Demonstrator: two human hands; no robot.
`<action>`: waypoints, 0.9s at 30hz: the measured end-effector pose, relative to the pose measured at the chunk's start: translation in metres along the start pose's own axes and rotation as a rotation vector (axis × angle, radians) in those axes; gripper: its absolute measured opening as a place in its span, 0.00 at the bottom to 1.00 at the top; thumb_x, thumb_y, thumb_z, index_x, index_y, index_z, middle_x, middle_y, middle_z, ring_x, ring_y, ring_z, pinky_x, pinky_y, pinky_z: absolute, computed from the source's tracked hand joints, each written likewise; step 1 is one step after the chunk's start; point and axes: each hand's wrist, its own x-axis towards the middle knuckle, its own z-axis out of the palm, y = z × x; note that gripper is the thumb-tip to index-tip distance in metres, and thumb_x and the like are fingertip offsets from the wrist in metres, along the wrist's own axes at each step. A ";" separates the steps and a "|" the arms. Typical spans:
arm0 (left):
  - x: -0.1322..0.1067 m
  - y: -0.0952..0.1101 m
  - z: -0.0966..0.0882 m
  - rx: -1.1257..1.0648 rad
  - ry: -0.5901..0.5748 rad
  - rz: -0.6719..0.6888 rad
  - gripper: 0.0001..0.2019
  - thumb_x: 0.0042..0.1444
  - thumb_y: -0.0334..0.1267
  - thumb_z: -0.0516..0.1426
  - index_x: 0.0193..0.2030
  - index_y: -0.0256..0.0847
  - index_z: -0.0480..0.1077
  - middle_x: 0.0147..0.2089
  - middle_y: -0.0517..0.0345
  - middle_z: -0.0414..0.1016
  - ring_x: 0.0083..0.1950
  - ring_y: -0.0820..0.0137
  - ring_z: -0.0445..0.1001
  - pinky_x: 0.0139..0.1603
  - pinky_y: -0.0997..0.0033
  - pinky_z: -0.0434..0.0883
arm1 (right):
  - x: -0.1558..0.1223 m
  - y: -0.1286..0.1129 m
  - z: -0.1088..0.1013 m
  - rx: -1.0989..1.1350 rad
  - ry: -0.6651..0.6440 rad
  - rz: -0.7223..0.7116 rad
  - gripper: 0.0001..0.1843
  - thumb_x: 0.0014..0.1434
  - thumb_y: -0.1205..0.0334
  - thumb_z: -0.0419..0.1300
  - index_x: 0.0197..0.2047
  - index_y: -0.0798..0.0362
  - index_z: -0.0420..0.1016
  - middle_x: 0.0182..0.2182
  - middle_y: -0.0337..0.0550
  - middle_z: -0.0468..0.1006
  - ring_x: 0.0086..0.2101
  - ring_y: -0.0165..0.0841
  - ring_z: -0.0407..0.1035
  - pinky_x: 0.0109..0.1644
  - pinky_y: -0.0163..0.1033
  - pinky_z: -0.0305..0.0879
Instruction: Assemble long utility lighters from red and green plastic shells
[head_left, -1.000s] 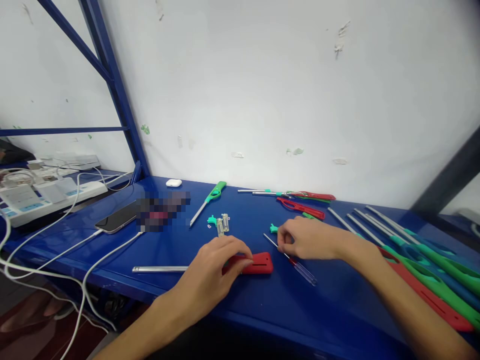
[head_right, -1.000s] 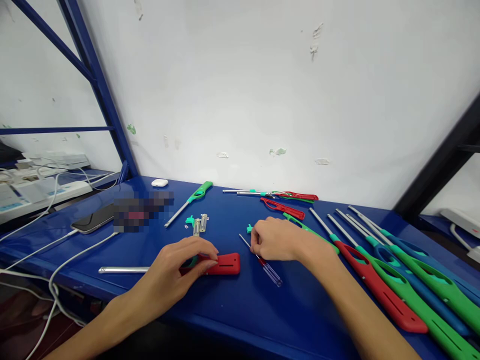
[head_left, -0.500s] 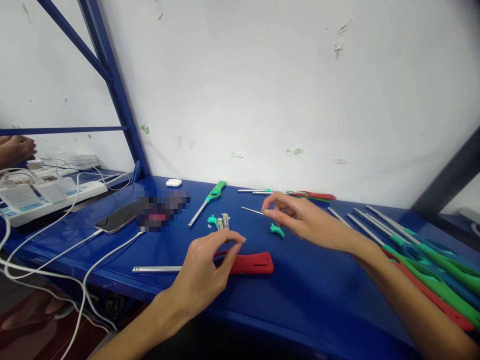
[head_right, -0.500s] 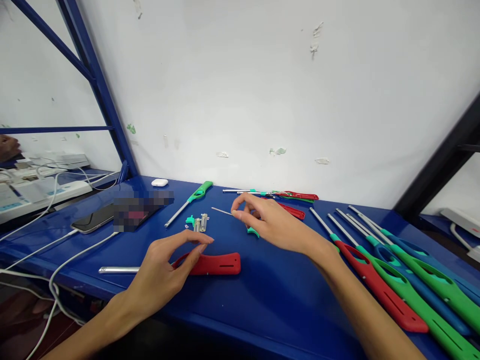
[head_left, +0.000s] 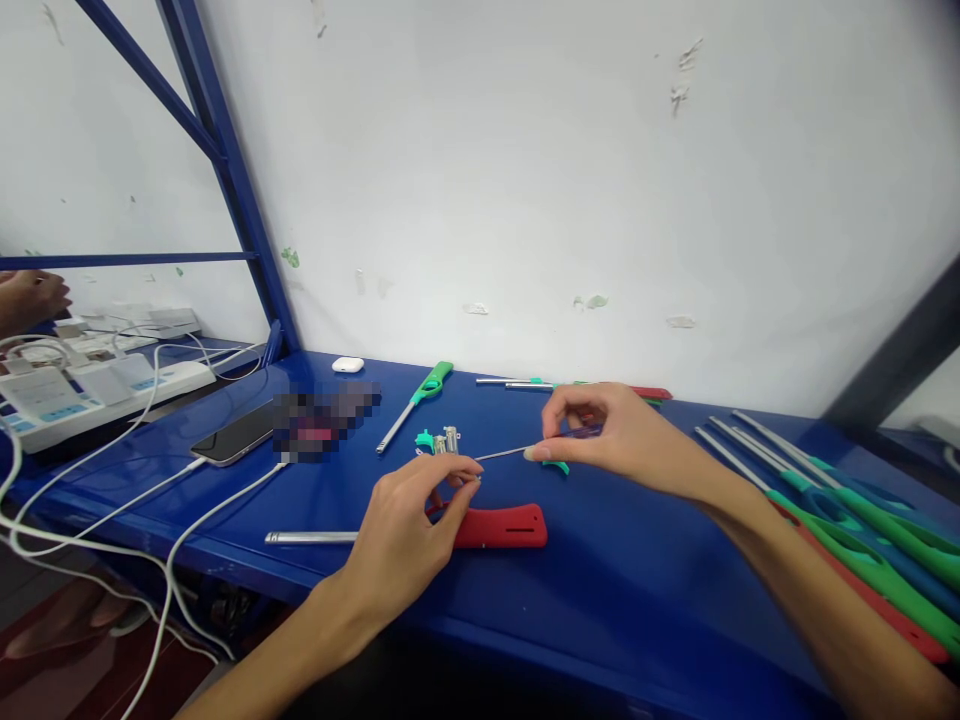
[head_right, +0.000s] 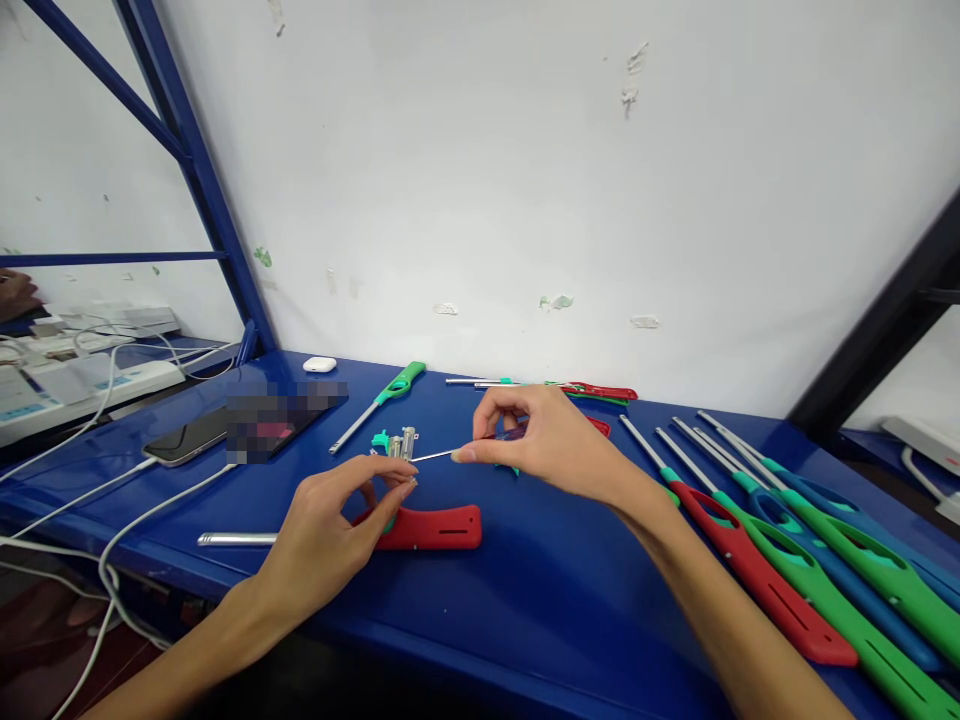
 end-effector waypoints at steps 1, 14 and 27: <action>0.000 -0.001 0.000 0.013 0.013 0.014 0.06 0.63 0.31 0.60 0.45 0.44 0.77 0.40 0.61 0.82 0.35 0.70 0.77 0.37 0.73 0.73 | 0.000 0.000 -0.001 0.001 -0.002 -0.001 0.18 0.54 0.46 0.70 0.29 0.51 0.74 0.27 0.39 0.76 0.29 0.32 0.68 0.33 0.38 0.62; 0.002 0.000 0.000 -0.030 0.050 0.028 0.06 0.63 0.28 0.60 0.40 0.43 0.76 0.38 0.63 0.81 0.38 0.72 0.77 0.43 0.75 0.71 | 0.000 0.005 0.002 0.005 -0.035 -0.040 0.14 0.55 0.51 0.71 0.29 0.50 0.74 0.28 0.37 0.76 0.30 0.31 0.68 0.34 0.38 0.62; 0.002 -0.002 -0.001 -0.050 0.044 0.013 0.06 0.63 0.29 0.60 0.40 0.44 0.77 0.38 0.64 0.81 0.37 0.73 0.77 0.42 0.75 0.71 | -0.001 0.004 0.002 -0.030 0.002 -0.029 0.16 0.57 0.49 0.69 0.29 0.50 0.73 0.28 0.38 0.76 0.29 0.32 0.68 0.33 0.39 0.61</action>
